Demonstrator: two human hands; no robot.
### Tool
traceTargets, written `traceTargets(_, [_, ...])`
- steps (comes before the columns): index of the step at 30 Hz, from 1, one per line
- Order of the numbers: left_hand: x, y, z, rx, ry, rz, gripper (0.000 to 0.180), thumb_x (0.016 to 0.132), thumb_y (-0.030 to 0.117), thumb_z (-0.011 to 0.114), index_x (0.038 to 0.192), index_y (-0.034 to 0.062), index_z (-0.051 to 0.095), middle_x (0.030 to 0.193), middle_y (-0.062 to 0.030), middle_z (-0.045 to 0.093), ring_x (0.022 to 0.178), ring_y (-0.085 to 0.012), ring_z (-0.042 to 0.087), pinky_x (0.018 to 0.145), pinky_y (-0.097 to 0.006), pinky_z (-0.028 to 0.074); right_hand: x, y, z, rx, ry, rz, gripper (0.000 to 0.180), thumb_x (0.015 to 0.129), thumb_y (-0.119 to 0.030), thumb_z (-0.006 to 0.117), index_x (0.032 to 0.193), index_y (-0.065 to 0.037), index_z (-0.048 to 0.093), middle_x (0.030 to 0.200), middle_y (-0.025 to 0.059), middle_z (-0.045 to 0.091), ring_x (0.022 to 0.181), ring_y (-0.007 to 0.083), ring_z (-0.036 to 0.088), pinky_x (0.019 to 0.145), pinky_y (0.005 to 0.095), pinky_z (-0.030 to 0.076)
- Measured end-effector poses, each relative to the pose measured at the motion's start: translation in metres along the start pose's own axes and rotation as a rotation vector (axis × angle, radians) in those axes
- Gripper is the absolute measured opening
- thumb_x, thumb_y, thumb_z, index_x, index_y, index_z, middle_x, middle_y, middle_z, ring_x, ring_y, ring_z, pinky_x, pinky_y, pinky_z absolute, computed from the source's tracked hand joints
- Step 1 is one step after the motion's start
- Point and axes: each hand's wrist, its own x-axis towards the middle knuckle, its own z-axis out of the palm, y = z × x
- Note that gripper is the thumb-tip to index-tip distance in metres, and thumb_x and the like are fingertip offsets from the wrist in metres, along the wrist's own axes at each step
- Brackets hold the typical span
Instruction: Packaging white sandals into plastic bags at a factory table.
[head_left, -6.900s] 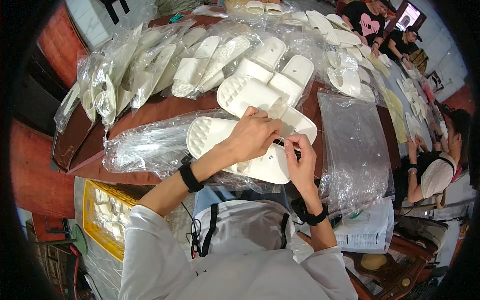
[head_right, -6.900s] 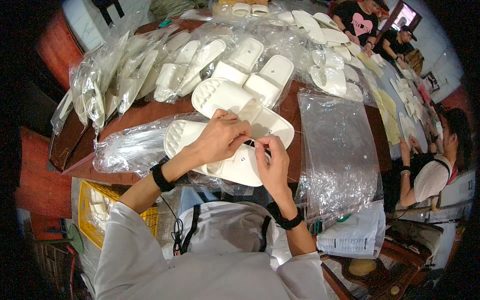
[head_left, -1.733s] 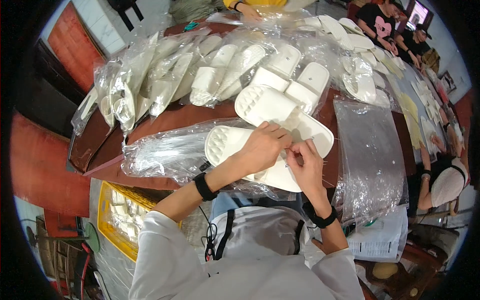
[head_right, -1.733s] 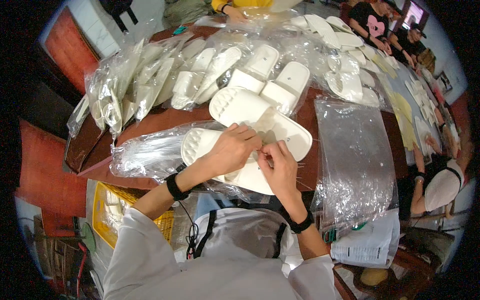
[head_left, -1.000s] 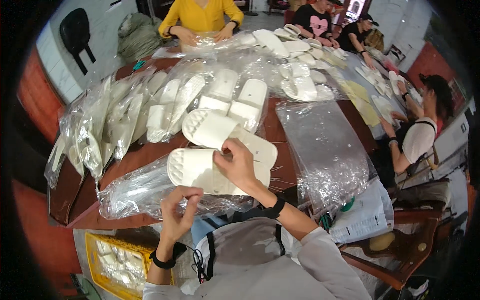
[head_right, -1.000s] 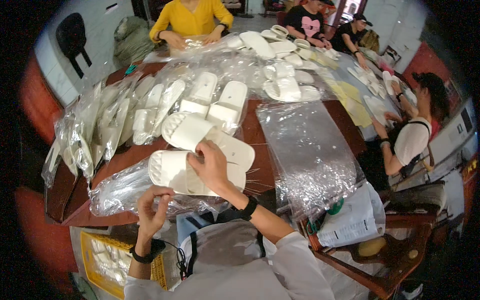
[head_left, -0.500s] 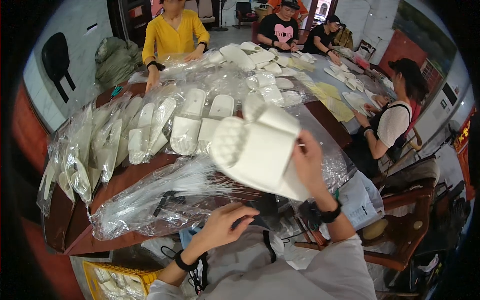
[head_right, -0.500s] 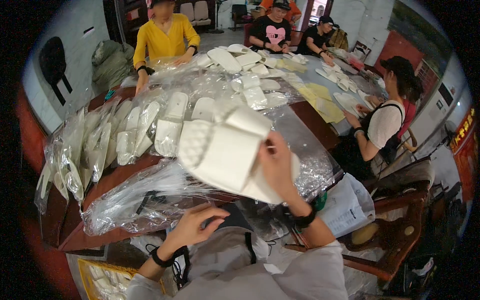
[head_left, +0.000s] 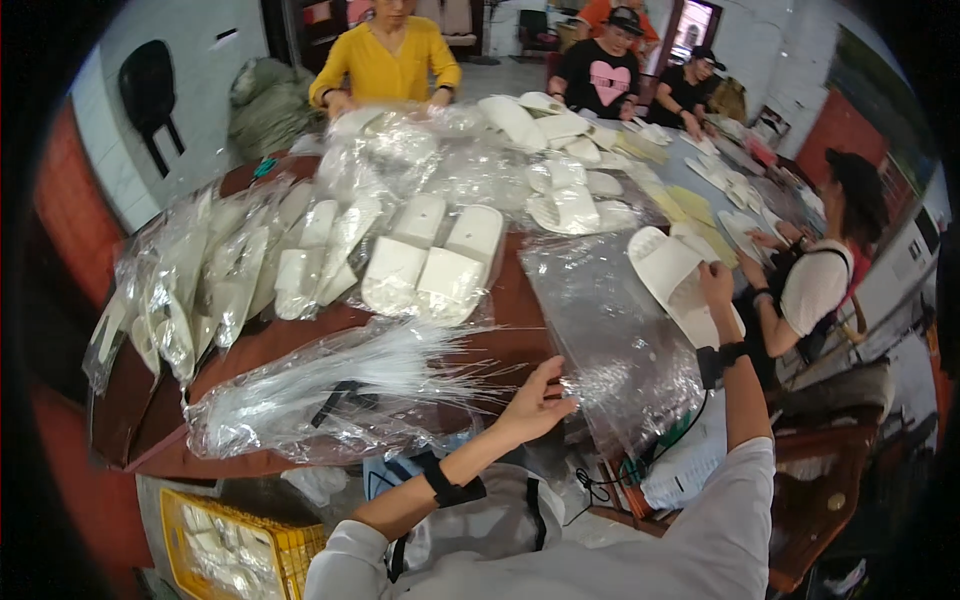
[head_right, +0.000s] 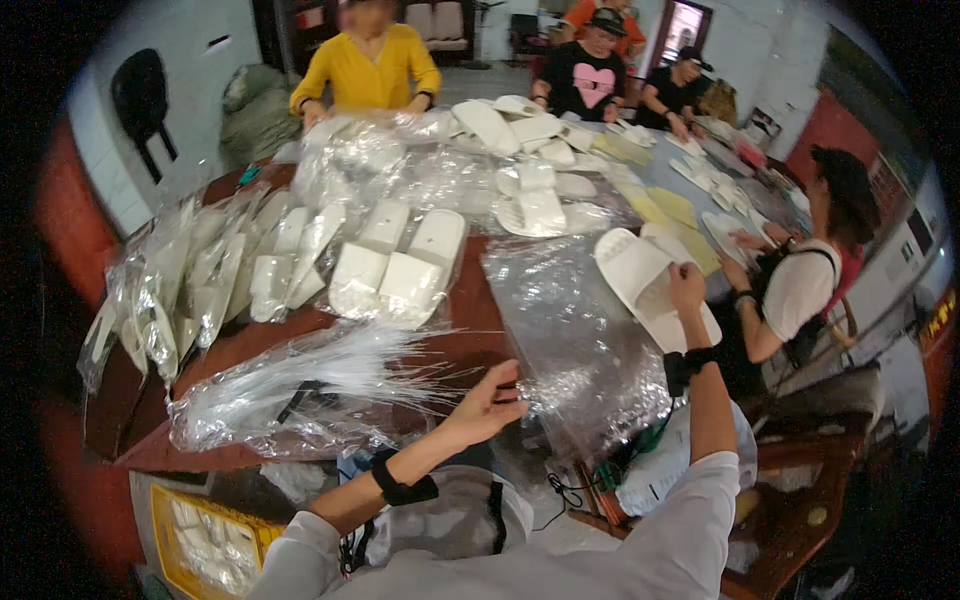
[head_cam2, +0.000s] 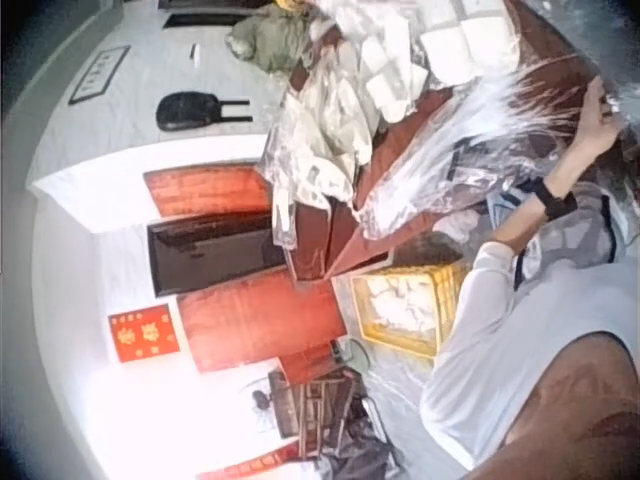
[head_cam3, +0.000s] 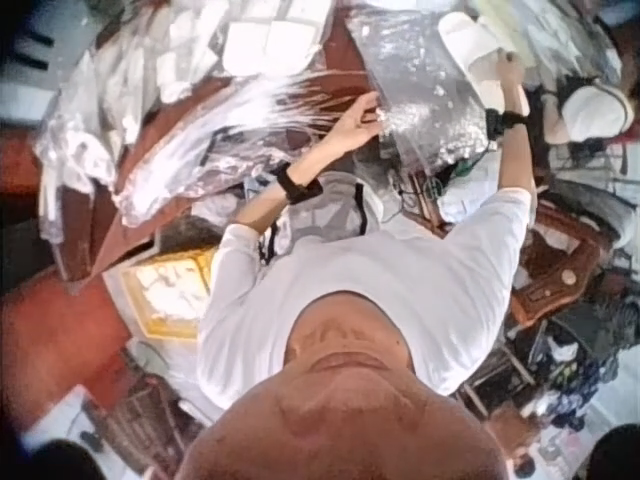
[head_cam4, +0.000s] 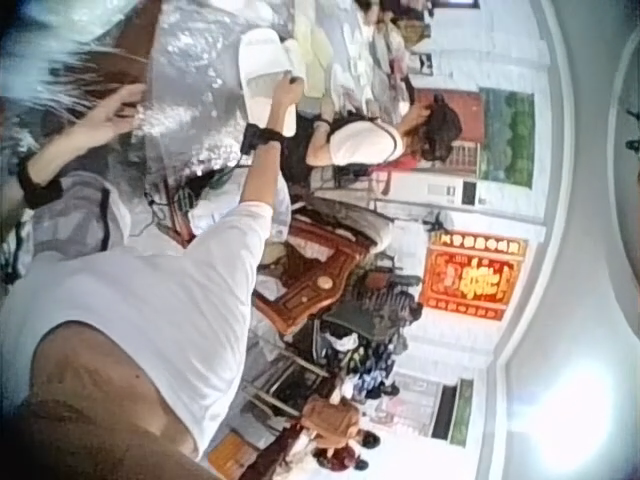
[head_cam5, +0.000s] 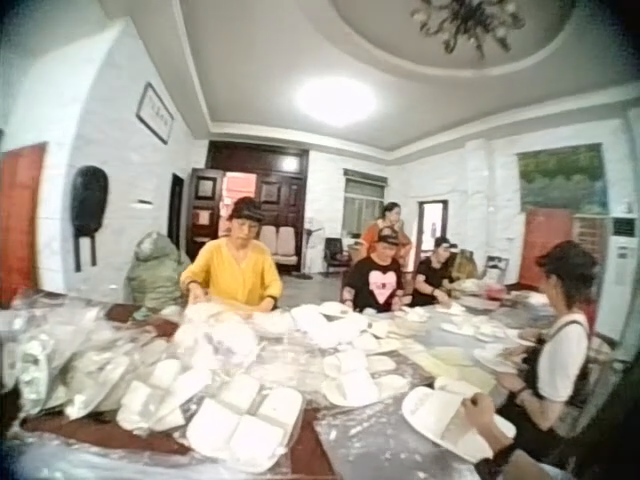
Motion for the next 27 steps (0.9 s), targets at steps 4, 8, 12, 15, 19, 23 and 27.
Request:
traceTargets(4, [0.004, 0.004, 0.001, 0.025, -0.013, -0.047, 0.072, 0.089, 0.012, 0.063, 0.146, 0.0074, 0.020, 0.142, -0.0218, 0.032, 0.122, -0.0270, 0.045, 0.094, -0.034, 0.045, 0.012, 0.024, 0.030, 0.001, -0.280, 0.028, 0.039, 0.081, -0.031, 0.066, 0.098, 0.004, 0.061, 0.089, 0.0208, 0.063, 0.081, 0.0346, 0.062, 0.071, 0.0402, 0.047])
traceTargets(8, [-0.004, -0.003, -0.010, 0.009, 0.030, -0.005, 0.074, 0.086, 0.012, 0.066, 0.145, 0.0073, 0.022, 0.137, -0.0233, 0.038, 0.116, -0.0273, 0.050, 0.091, -0.035, 0.047, 0.000, -0.002, 0.052, -0.200, -0.323, 0.063, 0.049, 0.080, -0.033, 0.067, 0.109, 0.006, 0.058, 0.099, 0.0217, 0.061, 0.091, 0.0367, 0.060, 0.078, 0.0425, 0.047])
traceTargets(12, [-0.022, 0.021, -0.020, -0.009, -0.029, 0.014, 0.067, 0.087, 0.013, 0.065, 0.143, 0.0075, 0.028, 0.135, -0.0193, 0.041, 0.115, -0.0254, 0.051, 0.089, -0.033, 0.048, -0.012, 0.022, 0.042, -0.225, -0.040, -0.088, 0.052, 0.079, -0.027, 0.068, 0.116, 0.006, 0.054, 0.107, 0.0221, 0.059, 0.101, 0.0368, 0.056, 0.085, 0.0424, 0.046])
traceTargets(15, [-0.053, 0.057, -0.050, 0.111, -0.059, 0.002, 0.058, 0.090, 0.009, 0.061, 0.141, 0.0100, 0.034, 0.133, -0.0113, 0.043, 0.116, -0.0172, 0.049, 0.090, -0.028, 0.047, -0.036, -0.035, 0.017, -0.095, -0.015, -0.224, 0.044, 0.081, -0.019, 0.067, 0.116, 0.005, 0.055, 0.106, 0.0204, 0.060, 0.100, 0.0319, 0.058, 0.084, 0.0388, 0.047])
traceTargets(19, [-0.083, 0.085, -0.093, 0.475, 0.061, 0.123, 0.060, 0.087, 0.015, 0.064, 0.139, 0.0077, 0.036, 0.131, -0.0154, 0.044, 0.113, -0.0245, 0.052, 0.088, -0.033, 0.046, -0.083, -0.141, -0.007, 0.392, -0.400, -0.290, 0.027, 0.084, -0.012, 0.064, 0.108, 0.002, 0.061, 0.092, 0.0115, 0.065, 0.086, 0.0179, 0.061, 0.075, 0.0299, 0.048])
traceTargets(23, [-0.086, 0.086, -0.124, 1.120, 0.265, 0.250, 0.062, 0.082, 0.019, 0.067, 0.136, 0.0048, 0.039, 0.132, -0.0229, 0.042, 0.116, -0.0387, 0.046, 0.097, -0.043, 0.040, -0.126, -0.230, 0.002, 0.552, -0.800, -0.134, 0.024, 0.086, -0.016, 0.065, 0.104, 0.000, 0.064, 0.087, 0.0051, 0.066, 0.079, 0.0124, 0.059, 0.070, 0.0268, 0.048])
traceTargets(27, [-0.087, 0.072, -0.144, 1.290, 0.362, 0.197, 0.063, 0.082, 0.027, 0.066, 0.135, 0.0053, 0.040, 0.136, -0.0249, 0.038, 0.125, -0.0434, 0.035, 0.102, -0.049, 0.031, -0.150, -0.300, 0.045, 0.598, -0.989, 0.092, 0.054, 0.084, -0.034, 0.068, 0.118, 0.005, 0.053, 0.115, 0.0162, 0.057, 0.098, 0.0190, 0.056, 0.073, 0.0316, 0.049])
